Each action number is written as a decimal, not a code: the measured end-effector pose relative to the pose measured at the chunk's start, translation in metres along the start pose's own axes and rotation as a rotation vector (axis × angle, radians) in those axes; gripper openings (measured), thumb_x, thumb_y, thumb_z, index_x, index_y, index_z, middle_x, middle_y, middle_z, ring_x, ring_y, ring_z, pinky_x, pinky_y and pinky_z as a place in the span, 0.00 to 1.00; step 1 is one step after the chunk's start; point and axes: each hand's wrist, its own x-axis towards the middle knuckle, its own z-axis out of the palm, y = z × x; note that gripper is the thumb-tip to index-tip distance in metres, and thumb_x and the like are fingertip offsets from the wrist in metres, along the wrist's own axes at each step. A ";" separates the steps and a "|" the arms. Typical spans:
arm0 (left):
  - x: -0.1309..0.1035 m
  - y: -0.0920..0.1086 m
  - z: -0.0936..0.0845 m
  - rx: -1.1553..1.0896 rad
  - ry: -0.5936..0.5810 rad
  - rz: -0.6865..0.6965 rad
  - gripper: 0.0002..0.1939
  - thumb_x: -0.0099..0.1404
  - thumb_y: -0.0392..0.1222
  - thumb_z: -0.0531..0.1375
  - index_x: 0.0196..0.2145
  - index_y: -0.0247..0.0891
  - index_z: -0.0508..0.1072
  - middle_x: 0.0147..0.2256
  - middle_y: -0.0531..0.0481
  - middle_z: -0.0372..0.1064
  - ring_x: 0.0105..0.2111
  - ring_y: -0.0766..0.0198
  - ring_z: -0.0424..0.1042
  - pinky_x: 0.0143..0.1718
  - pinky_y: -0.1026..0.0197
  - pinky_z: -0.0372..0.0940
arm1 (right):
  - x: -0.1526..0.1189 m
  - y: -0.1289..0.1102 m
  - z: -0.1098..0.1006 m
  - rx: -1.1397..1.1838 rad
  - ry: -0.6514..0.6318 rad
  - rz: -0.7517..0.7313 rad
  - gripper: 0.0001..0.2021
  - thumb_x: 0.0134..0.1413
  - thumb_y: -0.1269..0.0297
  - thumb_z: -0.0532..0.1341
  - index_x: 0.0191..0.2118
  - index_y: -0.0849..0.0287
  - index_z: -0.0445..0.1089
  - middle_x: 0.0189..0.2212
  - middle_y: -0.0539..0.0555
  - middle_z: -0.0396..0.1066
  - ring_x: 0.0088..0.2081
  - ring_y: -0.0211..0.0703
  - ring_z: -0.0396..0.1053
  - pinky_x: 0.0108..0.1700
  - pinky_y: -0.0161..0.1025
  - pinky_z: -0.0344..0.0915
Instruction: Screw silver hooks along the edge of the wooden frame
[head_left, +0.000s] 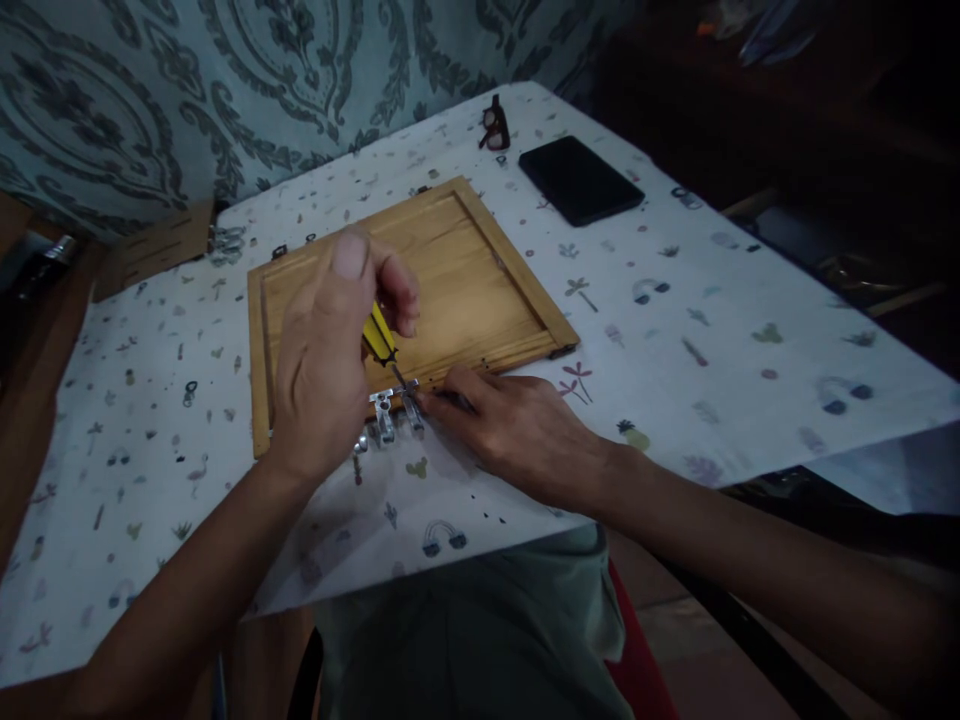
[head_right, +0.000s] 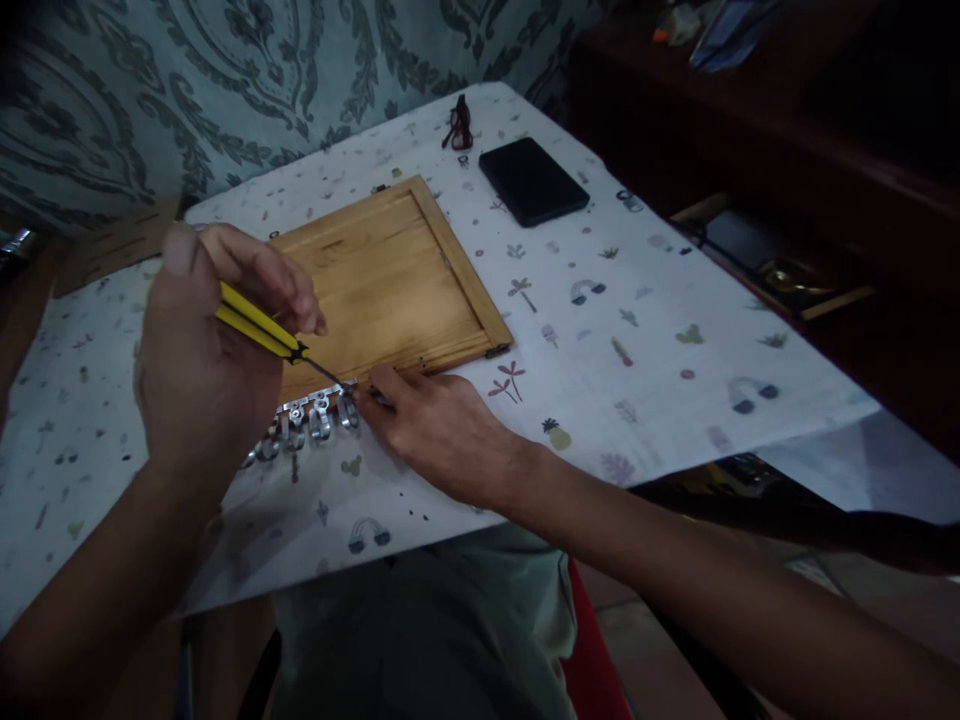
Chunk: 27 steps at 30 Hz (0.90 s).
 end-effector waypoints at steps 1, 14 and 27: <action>-0.001 0.001 -0.001 -0.038 0.032 0.004 0.17 0.75 0.46 0.43 0.29 0.43 0.61 0.31 0.50 0.62 0.33 0.62 0.66 0.42 0.54 0.66 | 0.000 0.000 0.000 0.000 0.004 -0.002 0.12 0.65 0.76 0.56 0.50 0.64 0.73 0.35 0.56 0.72 0.30 0.41 0.66 0.27 0.40 0.52; 0.000 0.006 -0.002 -0.472 0.135 -0.048 0.05 0.67 0.37 0.52 0.33 0.45 0.63 0.18 0.58 0.44 0.17 0.68 0.46 0.22 0.62 0.50 | -0.001 0.001 0.000 0.038 -0.056 -0.009 0.14 0.66 0.75 0.55 0.53 0.66 0.71 0.41 0.60 0.73 0.33 0.42 0.70 0.29 0.39 0.57; -0.001 0.008 -0.004 -0.452 0.169 -0.012 0.09 0.75 0.39 0.53 0.34 0.43 0.68 0.24 0.54 0.57 0.25 0.65 0.59 0.31 0.59 0.60 | 0.000 0.001 -0.001 0.019 -0.043 -0.008 0.13 0.66 0.75 0.56 0.53 0.66 0.71 0.40 0.59 0.73 0.34 0.44 0.70 0.29 0.40 0.57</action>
